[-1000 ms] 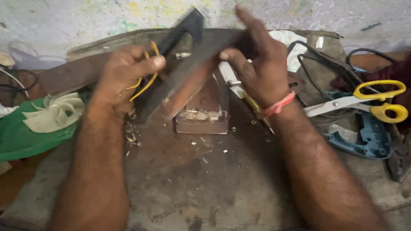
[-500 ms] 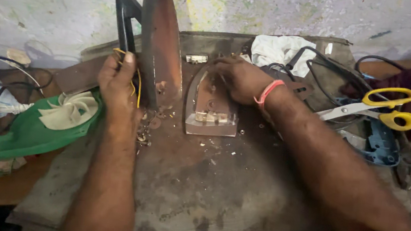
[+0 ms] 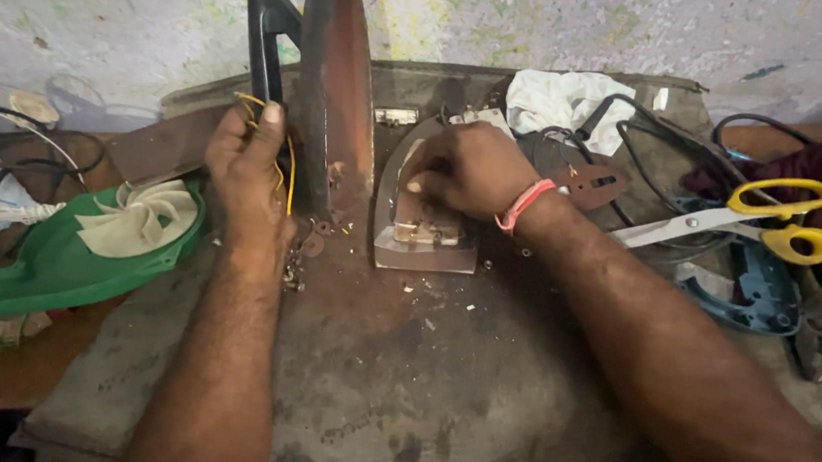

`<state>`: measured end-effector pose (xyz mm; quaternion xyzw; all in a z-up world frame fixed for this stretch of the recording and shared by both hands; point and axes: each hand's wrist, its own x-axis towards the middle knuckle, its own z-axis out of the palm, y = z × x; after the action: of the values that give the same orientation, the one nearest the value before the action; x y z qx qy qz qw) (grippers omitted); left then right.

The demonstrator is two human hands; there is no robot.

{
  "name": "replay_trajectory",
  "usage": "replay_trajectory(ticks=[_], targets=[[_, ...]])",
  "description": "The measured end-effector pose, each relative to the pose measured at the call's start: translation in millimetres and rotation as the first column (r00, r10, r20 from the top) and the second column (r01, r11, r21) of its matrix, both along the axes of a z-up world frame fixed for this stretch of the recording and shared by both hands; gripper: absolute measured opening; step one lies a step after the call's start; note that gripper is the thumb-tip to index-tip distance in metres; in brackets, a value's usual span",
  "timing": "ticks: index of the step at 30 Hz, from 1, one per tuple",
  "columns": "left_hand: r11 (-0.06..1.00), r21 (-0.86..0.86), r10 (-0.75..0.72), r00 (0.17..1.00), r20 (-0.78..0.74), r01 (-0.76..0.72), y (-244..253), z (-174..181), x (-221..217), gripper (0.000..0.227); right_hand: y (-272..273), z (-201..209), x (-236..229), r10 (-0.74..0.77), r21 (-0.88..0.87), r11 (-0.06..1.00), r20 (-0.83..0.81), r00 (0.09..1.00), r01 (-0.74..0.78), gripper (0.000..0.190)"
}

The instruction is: The person assembles a disassembled electric iron on a workbench. They place the metal soleplate into the plastic housing, insert small components, and connect the power cord wires to the internal terminals. The person then secures the components and reattaches the housing parts.

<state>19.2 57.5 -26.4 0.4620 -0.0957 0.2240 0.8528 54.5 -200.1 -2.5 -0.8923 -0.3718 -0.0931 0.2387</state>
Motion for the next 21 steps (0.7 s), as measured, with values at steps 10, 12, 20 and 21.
replay_trajectory(ticks=[10,12,20,21], targets=[[0.986,0.167,0.044,0.988,-0.151,-0.018,-6.0,6.4,-3.4,0.012,-3.0,-3.3,-10.3,0.006,0.063,0.998,0.083,0.997,-0.011,0.026],[0.973,0.216,0.105,0.986,-0.131,-0.075,-7.3,1.5,-6.5,0.014,-13.1,-0.4,-11.8,-0.034,0.148,0.988,0.011,0.999,0.032,0.03],[0.906,0.252,0.344,0.938,0.035,-0.341,-12.7,-15.9,-22.6,0.018,-51.1,11.0,-7.4,0.135,0.176,0.979,-0.167,0.977,-0.105,0.078],[0.901,0.251,0.362,0.932,0.019,-0.354,-11.8,-16.5,-23.1,0.017,-50.3,10.9,-9.6,0.214,0.165,0.97,-0.207,0.955,-0.181,0.086]])
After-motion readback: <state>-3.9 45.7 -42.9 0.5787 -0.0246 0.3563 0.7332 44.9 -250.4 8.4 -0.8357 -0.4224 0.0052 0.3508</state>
